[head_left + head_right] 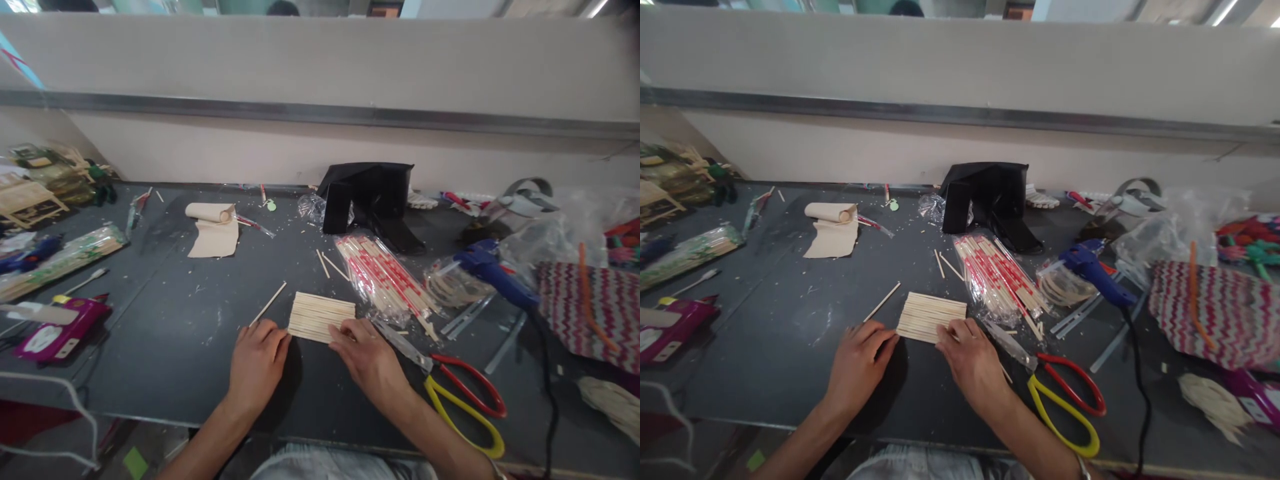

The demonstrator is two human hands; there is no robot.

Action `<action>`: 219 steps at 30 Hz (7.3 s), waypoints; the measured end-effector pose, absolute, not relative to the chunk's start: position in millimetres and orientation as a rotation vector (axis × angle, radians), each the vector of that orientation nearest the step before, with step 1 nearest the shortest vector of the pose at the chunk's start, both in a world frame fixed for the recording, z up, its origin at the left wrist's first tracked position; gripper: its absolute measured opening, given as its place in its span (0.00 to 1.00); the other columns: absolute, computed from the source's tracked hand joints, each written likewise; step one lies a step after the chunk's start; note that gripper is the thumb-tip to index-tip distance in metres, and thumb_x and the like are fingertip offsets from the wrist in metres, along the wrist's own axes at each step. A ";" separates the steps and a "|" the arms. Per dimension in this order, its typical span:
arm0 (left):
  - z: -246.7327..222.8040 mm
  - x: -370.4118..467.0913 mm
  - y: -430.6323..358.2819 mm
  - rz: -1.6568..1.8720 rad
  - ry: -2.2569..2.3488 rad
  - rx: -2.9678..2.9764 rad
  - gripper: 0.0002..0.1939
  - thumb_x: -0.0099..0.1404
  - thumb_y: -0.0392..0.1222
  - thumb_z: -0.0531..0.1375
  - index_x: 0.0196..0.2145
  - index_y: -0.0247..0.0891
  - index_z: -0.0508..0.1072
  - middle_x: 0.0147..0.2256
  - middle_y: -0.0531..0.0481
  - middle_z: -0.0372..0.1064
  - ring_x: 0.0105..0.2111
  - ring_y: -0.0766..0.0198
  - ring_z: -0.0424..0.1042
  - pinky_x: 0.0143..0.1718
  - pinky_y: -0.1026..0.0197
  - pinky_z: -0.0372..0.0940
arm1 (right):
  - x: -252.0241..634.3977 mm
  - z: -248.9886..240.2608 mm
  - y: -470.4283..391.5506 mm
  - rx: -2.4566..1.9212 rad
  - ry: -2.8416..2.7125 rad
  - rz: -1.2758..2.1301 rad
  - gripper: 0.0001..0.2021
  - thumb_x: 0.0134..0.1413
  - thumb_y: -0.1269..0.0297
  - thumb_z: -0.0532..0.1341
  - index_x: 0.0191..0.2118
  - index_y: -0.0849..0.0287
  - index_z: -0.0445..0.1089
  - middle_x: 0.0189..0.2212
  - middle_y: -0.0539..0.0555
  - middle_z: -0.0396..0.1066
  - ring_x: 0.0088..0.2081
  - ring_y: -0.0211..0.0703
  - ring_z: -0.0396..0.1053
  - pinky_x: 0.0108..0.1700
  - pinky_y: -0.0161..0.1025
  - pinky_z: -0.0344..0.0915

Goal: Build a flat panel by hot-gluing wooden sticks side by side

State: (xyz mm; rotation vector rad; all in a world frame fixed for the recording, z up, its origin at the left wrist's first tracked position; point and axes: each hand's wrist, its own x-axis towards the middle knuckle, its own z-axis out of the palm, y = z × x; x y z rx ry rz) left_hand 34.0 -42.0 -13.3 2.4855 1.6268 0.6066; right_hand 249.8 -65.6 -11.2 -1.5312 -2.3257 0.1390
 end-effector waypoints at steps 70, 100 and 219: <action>-23.7 30.9 -2.2 0.563 0.721 2.912 0.09 0.66 0.32 0.54 0.40 0.36 0.72 0.40 0.48 0.72 0.41 0.60 0.65 0.44 0.57 0.63 | 265.3 -15.3 -76.4 -1.409 -2.442 0.131 0.13 0.52 0.78 0.60 0.44 0.62 0.69 0.40 0.56 0.70 0.44 0.48 0.64 0.46 0.43 0.67; -25.2 32.9 -6.0 0.545 0.670 2.924 0.15 0.64 0.30 0.53 0.47 0.35 0.70 0.41 0.45 0.71 0.42 0.58 0.66 0.45 0.55 0.64 | 273.7 -12.3 -96.5 -1.595 -2.414 -0.034 0.19 0.52 0.77 0.58 0.51 0.64 0.68 0.41 0.60 0.70 0.42 0.52 0.66 0.43 0.49 0.69; -10.0 35.9 -45.5 1.128 1.363 1.257 0.24 0.59 0.46 0.61 0.53 0.43 0.66 0.39 0.51 0.70 0.40 0.63 0.72 0.43 0.59 0.68 | 261.6 0.1 -87.4 -1.646 -1.364 0.847 0.08 0.57 0.61 0.57 0.39 0.59 0.69 0.31 0.54 0.71 0.33 0.42 0.70 0.35 0.37 0.67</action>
